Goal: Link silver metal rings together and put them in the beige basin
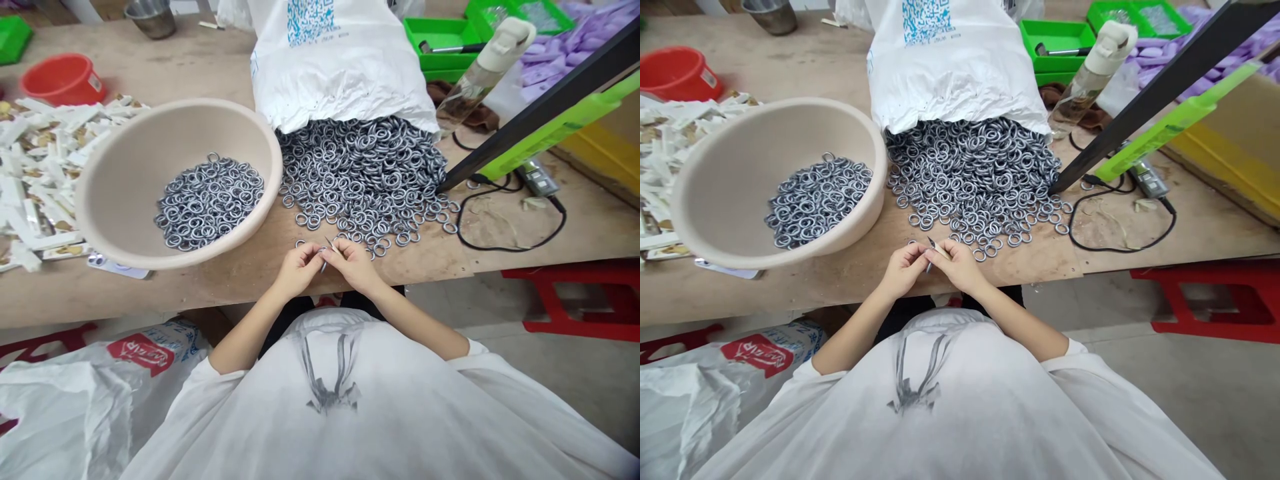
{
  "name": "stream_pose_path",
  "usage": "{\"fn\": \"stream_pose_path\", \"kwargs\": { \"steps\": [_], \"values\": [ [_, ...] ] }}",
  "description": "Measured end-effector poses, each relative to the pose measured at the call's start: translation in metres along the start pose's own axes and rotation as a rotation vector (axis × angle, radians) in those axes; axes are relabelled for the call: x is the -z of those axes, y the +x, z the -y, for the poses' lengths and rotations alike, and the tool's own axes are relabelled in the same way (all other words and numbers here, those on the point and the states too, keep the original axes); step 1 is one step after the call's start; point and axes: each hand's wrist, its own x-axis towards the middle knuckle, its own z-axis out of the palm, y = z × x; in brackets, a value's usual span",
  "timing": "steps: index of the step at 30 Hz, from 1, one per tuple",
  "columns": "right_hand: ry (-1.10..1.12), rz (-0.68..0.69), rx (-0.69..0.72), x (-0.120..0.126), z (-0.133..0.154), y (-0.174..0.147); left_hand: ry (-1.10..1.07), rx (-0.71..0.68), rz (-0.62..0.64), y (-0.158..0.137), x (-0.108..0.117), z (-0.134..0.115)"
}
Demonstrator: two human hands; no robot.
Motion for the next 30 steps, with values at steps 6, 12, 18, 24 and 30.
{"fn": "stream_pose_path", "kwargs": {
  "steps": [6, 12, 18, 24, 30],
  "values": [
    [-0.018, -0.006, 0.017, 0.0003, -0.0006, -0.001, -0.011, 0.004, 0.002, -0.0007, -0.0002, -0.0002],
    [-0.012, -0.013, 0.028, -0.0004, 0.0003, -0.0012, 0.0, 0.02, 0.001, -0.001, 0.0003, 0.0004],
    [0.004, -0.007, 0.026, -0.0008, -0.0015, -0.0003, -0.036, 0.031, -0.007, -0.0014, -0.0007, 0.0014],
    [0.0, -0.026, 0.08, -0.001, -0.0041, -0.001, -0.119, 0.054, -0.074, -0.0029, -0.0012, -0.0014],
    [-0.025, -0.02, 0.075, -0.0004, -0.0069, -0.0019, -0.163, 0.017, -0.229, -0.004, 0.003, -0.0031]
  ]
}}
